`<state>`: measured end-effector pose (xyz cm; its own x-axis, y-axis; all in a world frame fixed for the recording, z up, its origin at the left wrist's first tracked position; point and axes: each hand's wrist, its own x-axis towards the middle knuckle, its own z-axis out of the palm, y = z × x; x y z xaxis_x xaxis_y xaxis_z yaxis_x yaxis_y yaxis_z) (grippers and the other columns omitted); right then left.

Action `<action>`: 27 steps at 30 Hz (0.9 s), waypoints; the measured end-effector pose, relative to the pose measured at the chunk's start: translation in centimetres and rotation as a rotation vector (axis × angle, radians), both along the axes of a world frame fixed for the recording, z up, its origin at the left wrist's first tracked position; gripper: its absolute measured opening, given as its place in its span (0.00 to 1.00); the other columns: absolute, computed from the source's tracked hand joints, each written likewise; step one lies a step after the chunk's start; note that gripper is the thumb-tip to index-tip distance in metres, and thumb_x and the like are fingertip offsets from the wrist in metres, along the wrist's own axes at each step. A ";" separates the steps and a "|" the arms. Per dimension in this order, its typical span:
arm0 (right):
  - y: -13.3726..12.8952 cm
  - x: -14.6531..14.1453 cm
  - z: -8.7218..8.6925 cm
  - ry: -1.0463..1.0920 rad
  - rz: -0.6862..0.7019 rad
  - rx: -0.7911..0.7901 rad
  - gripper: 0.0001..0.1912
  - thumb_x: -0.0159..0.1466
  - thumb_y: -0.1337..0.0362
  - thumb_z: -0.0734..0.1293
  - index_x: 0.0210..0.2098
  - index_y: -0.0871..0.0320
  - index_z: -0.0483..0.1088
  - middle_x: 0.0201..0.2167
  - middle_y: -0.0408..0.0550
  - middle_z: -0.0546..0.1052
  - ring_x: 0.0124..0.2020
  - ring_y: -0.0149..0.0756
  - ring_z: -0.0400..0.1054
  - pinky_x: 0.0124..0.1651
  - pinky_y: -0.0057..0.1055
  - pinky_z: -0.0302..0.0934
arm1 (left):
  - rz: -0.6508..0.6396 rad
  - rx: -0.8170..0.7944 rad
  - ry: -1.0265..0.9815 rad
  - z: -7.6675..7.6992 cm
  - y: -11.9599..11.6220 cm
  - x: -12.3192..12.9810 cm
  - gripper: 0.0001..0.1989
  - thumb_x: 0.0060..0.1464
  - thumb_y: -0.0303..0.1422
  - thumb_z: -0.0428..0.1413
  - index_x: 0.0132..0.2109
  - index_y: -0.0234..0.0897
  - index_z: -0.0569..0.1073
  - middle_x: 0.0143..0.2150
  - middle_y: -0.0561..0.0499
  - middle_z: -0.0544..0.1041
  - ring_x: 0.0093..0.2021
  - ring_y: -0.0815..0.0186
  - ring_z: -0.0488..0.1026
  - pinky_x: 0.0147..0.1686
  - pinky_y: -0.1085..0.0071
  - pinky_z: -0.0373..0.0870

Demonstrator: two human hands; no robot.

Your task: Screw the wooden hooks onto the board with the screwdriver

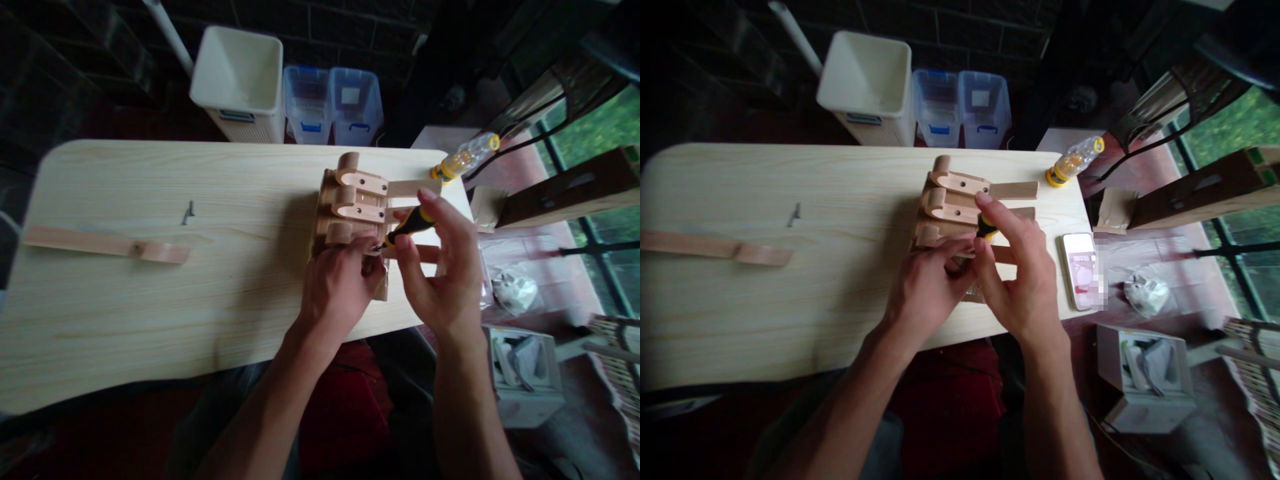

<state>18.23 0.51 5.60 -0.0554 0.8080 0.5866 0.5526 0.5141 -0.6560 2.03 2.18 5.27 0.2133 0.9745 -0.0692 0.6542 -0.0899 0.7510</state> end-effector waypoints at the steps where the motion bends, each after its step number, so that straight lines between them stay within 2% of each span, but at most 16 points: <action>1: -0.1 0.0 0.2 0.002 0.006 -0.020 0.35 0.76 0.66 0.70 0.78 0.36 0.63 0.72 0.46 0.75 0.63 0.51 0.80 0.58 0.58 0.86 | -0.002 0.004 0.001 0.0 0.0 0.0 0.17 0.67 0.32 0.67 0.61 0.47 0.85 0.48 0.48 0.91 0.39 0.59 0.89 0.49 0.64 0.84; 4: -0.2 0.1 0.3 -0.002 0.006 -0.051 0.34 0.76 0.66 0.70 0.78 0.36 0.64 0.73 0.47 0.75 0.64 0.52 0.79 0.59 0.57 0.86 | 0.008 0.023 0.003 -0.2 -0.1 0.0 0.16 0.68 0.33 0.67 0.60 0.47 0.85 0.48 0.48 0.91 0.37 0.59 0.88 0.48 0.63 0.84; 6: -0.2 0.3 0.2 0.007 0.004 -0.044 0.33 0.76 0.65 0.72 0.76 0.36 0.66 0.72 0.48 0.76 0.64 0.52 0.79 0.58 0.53 0.86 | 0.016 0.033 -0.011 -0.4 -0.1 0.0 0.16 0.68 0.33 0.66 0.61 0.47 0.85 0.50 0.48 0.91 0.37 0.60 0.88 0.47 0.64 0.84; 9: 0.0 0.3 -0.1 0.067 0.000 -0.035 0.33 0.74 0.66 0.73 0.74 0.36 0.67 0.67 0.47 0.78 0.61 0.47 0.79 0.45 0.40 0.89 | 0.017 0.023 -0.037 -0.5 -0.1 0.1 0.16 0.68 0.33 0.66 0.61 0.46 0.85 0.53 0.47 0.91 0.37 0.61 0.88 0.47 0.65 0.84; 11: 0.1 0.2 -0.2 0.080 -0.009 -0.032 0.32 0.74 0.66 0.74 0.73 0.37 0.68 0.65 0.47 0.78 0.58 0.44 0.80 0.39 0.35 0.88 | 0.019 0.015 -0.037 -0.5 -0.1 0.1 0.17 0.68 0.32 0.66 0.61 0.45 0.85 0.52 0.47 0.91 0.37 0.60 0.88 0.46 0.65 0.84; 13: 0.1 0.1 -0.1 0.059 -0.023 -0.024 0.32 0.73 0.66 0.74 0.72 0.37 0.69 0.66 0.47 0.78 0.58 0.45 0.80 0.42 0.38 0.88 | 0.016 0.013 -0.029 -0.5 -0.1 0.1 0.17 0.67 0.32 0.66 0.62 0.45 0.85 0.50 0.47 0.91 0.37 0.60 0.88 0.44 0.65 0.83; 16: -0.1 -0.2 0.2 0.023 -0.030 -0.033 0.32 0.74 0.64 0.73 0.73 0.36 0.68 0.68 0.47 0.78 0.60 0.49 0.80 0.53 0.49 0.87 | 0.009 0.015 -0.014 -0.4 -0.1 0.0 0.18 0.67 0.33 0.66 0.62 0.45 0.85 0.50 0.47 0.91 0.35 0.59 0.88 0.42 0.65 0.83; 19: -0.5 -0.4 0.7 0.006 -0.032 -0.069 0.31 0.77 0.64 0.70 0.75 0.33 0.66 0.69 0.46 0.78 0.63 0.52 0.79 0.59 0.55 0.85 | 0.007 0.012 -0.008 -0.3 0.0 0.0 0.18 0.67 0.32 0.66 0.62 0.46 0.85 0.51 0.47 0.91 0.36 0.59 0.88 0.43 0.65 0.82; 23: -0.6 -0.3 0.8 -0.010 -0.023 -0.080 0.33 0.78 0.65 0.68 0.76 0.31 0.64 0.72 0.44 0.77 0.62 0.51 0.81 0.60 0.56 0.85 | -0.005 -0.001 -0.027 -0.1 0.0 -0.1 0.17 0.68 0.32 0.65 0.61 0.46 0.85 0.52 0.48 0.91 0.37 0.60 0.88 0.42 0.66 0.82; 27: -0.3 -0.3 0.5 0.000 -0.026 -0.038 0.32 0.76 0.67 0.71 0.74 0.31 0.68 0.66 0.43 0.81 0.57 0.47 0.81 0.55 0.51 0.86 | -0.001 0.007 -0.027 -0.3 0.0 -0.1 0.17 0.68 0.33 0.65 0.62 0.45 0.84 0.52 0.48 0.91 0.37 0.60 0.88 0.45 0.66 0.82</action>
<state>17.90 0.24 6.15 -0.0344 0.8306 0.5558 0.5656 0.4747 -0.6744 1.97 2.16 4.97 0.2164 0.9747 -0.0567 0.6333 -0.0959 0.7679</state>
